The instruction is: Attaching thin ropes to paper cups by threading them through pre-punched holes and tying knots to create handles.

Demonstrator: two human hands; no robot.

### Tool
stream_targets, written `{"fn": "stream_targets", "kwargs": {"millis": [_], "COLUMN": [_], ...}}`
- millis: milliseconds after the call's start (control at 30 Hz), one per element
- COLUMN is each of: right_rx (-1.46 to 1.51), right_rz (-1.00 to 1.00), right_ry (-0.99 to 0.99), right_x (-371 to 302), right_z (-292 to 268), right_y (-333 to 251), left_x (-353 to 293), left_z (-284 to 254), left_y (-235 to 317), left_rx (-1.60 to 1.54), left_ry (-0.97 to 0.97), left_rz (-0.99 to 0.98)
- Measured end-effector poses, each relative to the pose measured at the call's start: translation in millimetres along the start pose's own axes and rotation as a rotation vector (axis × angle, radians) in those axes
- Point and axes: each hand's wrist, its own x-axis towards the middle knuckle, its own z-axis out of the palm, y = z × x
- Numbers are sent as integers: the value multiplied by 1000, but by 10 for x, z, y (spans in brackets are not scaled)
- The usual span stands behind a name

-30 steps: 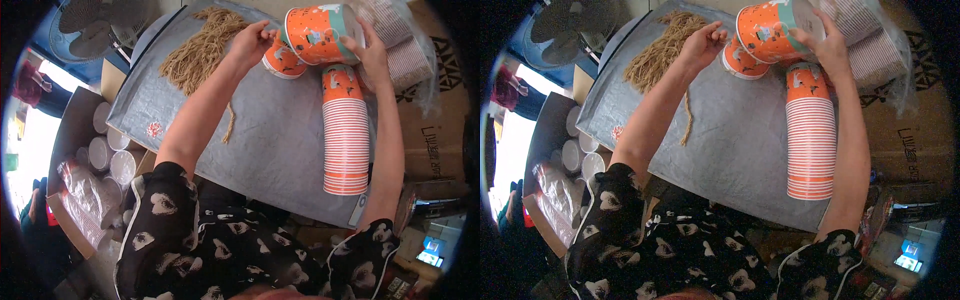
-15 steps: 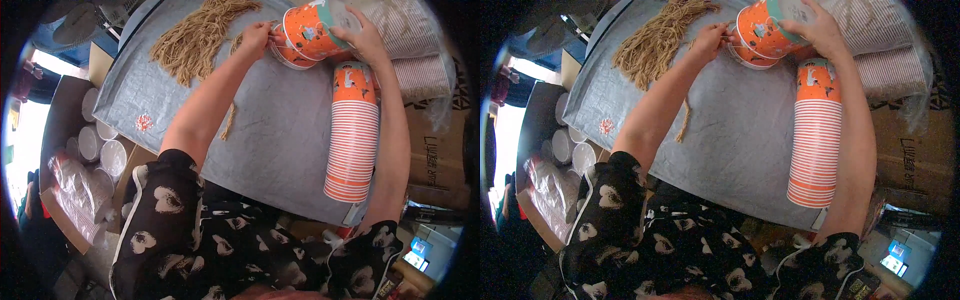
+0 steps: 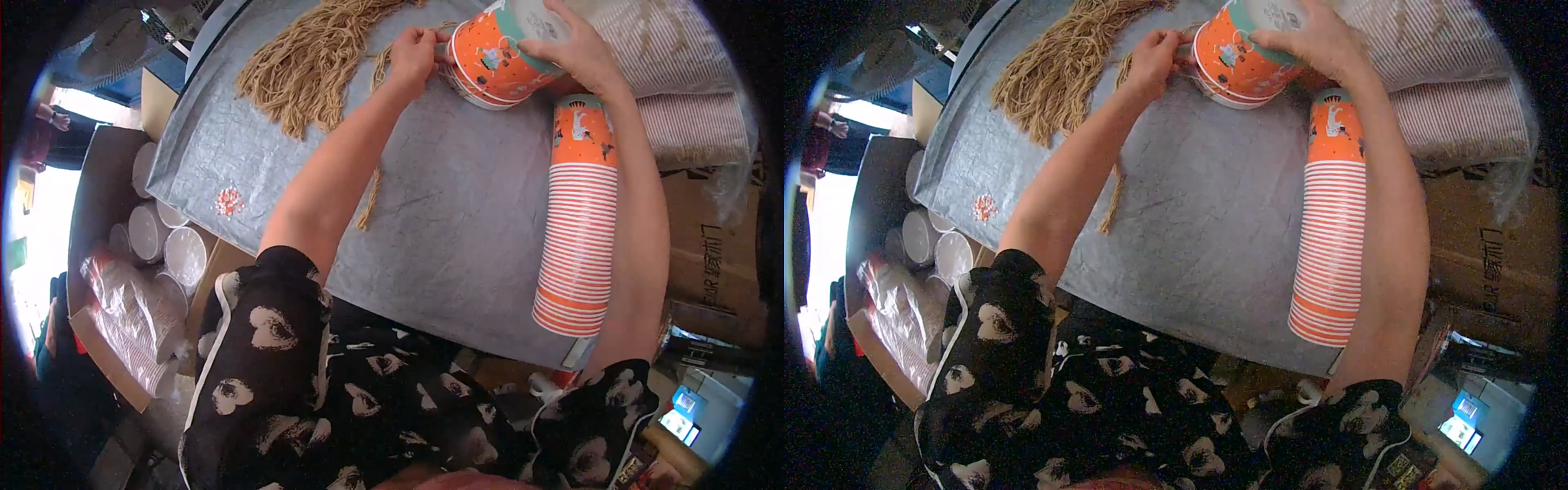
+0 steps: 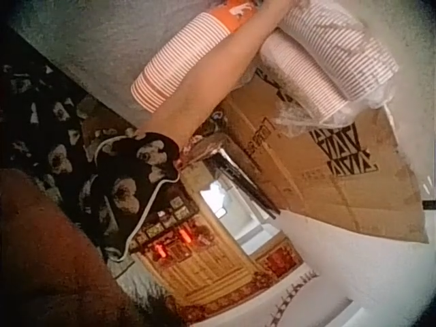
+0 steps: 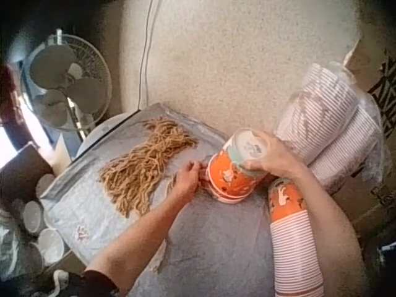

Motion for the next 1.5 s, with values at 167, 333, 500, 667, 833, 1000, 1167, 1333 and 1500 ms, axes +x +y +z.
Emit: {"fn": "stream_targets", "kwargs": {"millis": [167, 333, 500, 667, 833, 1000, 1167, 1333, 1500], "right_rx": [4, 34, 199, 113, 96, 139, -63, -66, -46], "right_rz": [2, -83, -57, -83, -76, -100, -205, -275, -238], "right_ry": [4, 117, 124, 259, 241, 206, 157, 24, 97], "right_x": [29, 43, 27, 11, 27, -9, -8, -320, -726], "right_z": [123, 282, 379, 525, 558, 583, 505, 509, 559], "right_y": [12, 86, 90, 265, 315, 160, 465, 441, 313], "left_x": [-28, 36, 30, -52, -28, 21, -5, -80, -181], "left_z": [-46, -101, -104, -26, -55, -144, -48, -198, -48], "left_y": [-55, -70, -47, 4, -3, -32, 20, 71, 312], "left_rx": [12, 134, 31, 140, 157, 99, 79, -87, -258], "left_ry": [61, 103, 87, 124, 122, 132, 149, 76, -129], "left_rz": [21, -16, -2, -8, -13, 46, -92, -228, -353]}}
